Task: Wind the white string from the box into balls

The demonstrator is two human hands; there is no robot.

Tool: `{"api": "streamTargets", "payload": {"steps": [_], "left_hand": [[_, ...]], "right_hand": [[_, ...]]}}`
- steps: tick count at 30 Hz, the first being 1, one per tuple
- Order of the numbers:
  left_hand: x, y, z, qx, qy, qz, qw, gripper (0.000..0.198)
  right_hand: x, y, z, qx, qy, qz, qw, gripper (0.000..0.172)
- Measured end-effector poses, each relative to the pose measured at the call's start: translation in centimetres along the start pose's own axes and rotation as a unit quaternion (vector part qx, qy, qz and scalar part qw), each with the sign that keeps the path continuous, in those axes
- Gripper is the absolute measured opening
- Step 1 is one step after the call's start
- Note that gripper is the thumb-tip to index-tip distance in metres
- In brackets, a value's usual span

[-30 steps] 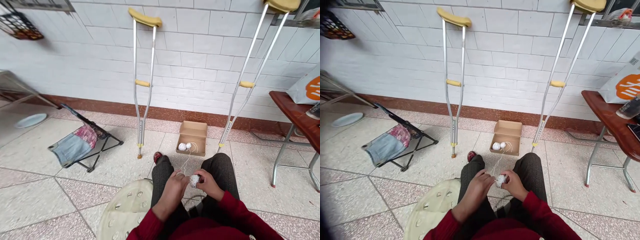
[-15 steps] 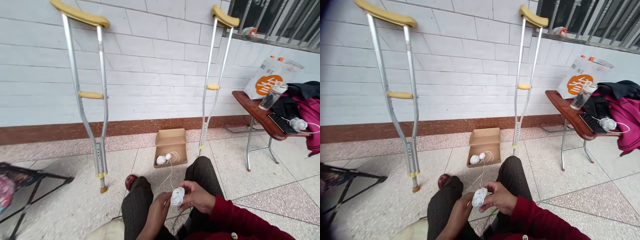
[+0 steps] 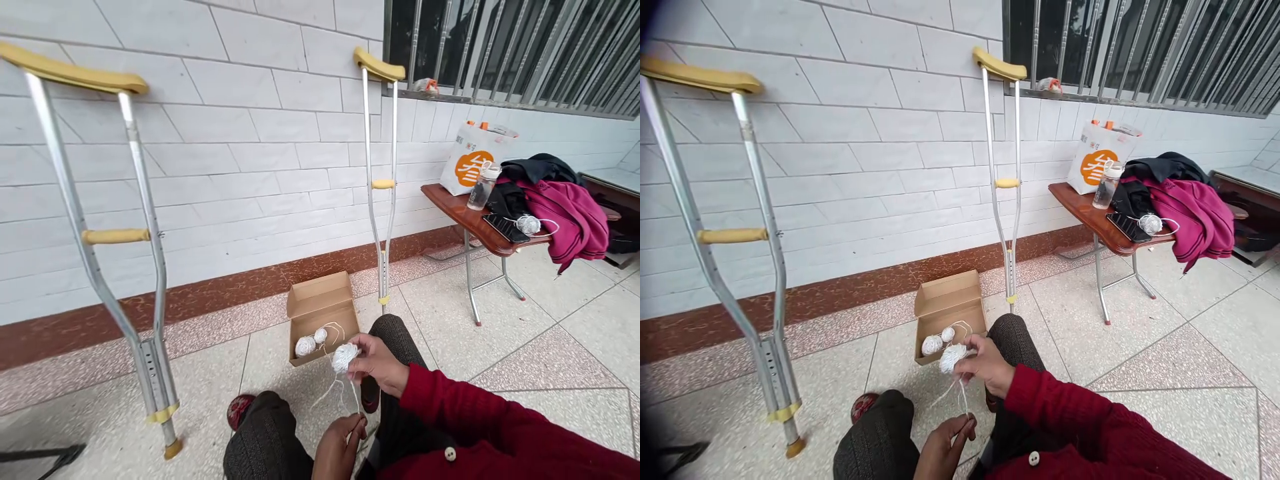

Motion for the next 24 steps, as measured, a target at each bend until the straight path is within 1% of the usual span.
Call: {"api": "streamTargets", "payload": {"steps": [1,2,3,4,6,7,8,10,11,12,13,14,17,19,22,24], "left_hand": [[0.1,0.1,-0.6,0.028,-0.024,0.004,0.999,0.059],[-0.1,0.2,-1.2,0.058,-0.049,0.004,0.997,0.056],[-0.4,0.4,-1.9,0.087,-0.075,0.000,0.993,0.053],[-1.0,0.6,-2.6,0.113,-0.098,-0.010,0.989,0.049],[-2.9,0.9,-3.9,0.154,-0.140,-0.050,0.977,0.042],[-4.1,1.0,-4.5,0.171,-0.157,-0.075,0.970,0.039],[-5.3,1.0,-4.9,0.187,-0.174,-0.096,0.962,0.036],[-7.2,0.8,-5.0,0.211,-0.204,-0.118,0.949,0.033],[-7.9,0.7,-4.8,0.217,-0.213,-0.123,0.945,0.034],[-8.4,0.5,-4.3,0.216,-0.217,-0.126,0.944,0.034],[-8.7,0.3,-3.7,0.212,-0.213,-0.131,0.945,0.036],[-8.9,0.1,-3.1,0.203,-0.202,-0.136,0.948,0.037],[-8.4,0.0,-1.0,0.142,-0.135,-0.156,0.968,0.045],[-7.2,0.0,-0.1,0.082,-0.069,-0.148,0.983,0.053],[-4.8,0.2,0.1,0.012,0.015,-0.120,0.993,0.067],[-3.1,0.4,-0.1,-0.008,0.040,-0.100,0.994,0.071]], "right_hand": [[-0.9,-0.4,-0.3,-0.025,0.064,-0.036,0.997,0.047],[-1.7,-0.6,-0.5,-0.068,0.142,-0.070,0.985,0.045],[-2.2,-0.8,-0.7,-0.112,0.224,-0.081,0.965,0.042],[-2.5,-0.8,-1.1,-0.145,0.284,-0.085,0.944,0.041],[-2.7,-0.6,-2.8,-0.150,0.350,-0.050,0.923,0.042],[-2.7,-0.4,-3.9,-0.130,0.352,-0.019,0.927,0.043],[-2.5,-0.2,-5.1,-0.089,0.332,0.022,0.939,0.044],[-1.6,0.8,-7.4,0.020,0.245,0.119,0.962,0.049],[-0.9,1.5,-8.1,0.068,0.194,0.162,0.965,0.053],[-0.3,2.1,-8.3,0.101,0.147,0.195,0.964,0.058],[0.3,2.7,-8.1,0.116,0.112,0.216,0.963,0.064],[0.7,3.1,-7.6,0.115,0.086,0.226,0.964,0.068],[1.5,4.3,-5.1,0.086,0.027,0.223,0.971,0.073],[2.0,5.0,-3.4,0.067,0.002,0.216,0.974,0.078],[2.7,5.2,-1.5,0.047,-0.014,0.211,0.976,0.080],[2.8,4.4,-0.6,0.023,-0.007,0.192,0.981,0.074]]}}
Point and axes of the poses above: each hand's wrist, its own y-axis away from the middle knuckle, its own x-axis out of the palm, z = x × y, the point moved 6 cm from there along -y, towards the middle knuckle, and after that the axes turned 8 degrees about y, right-handed, at the moved point
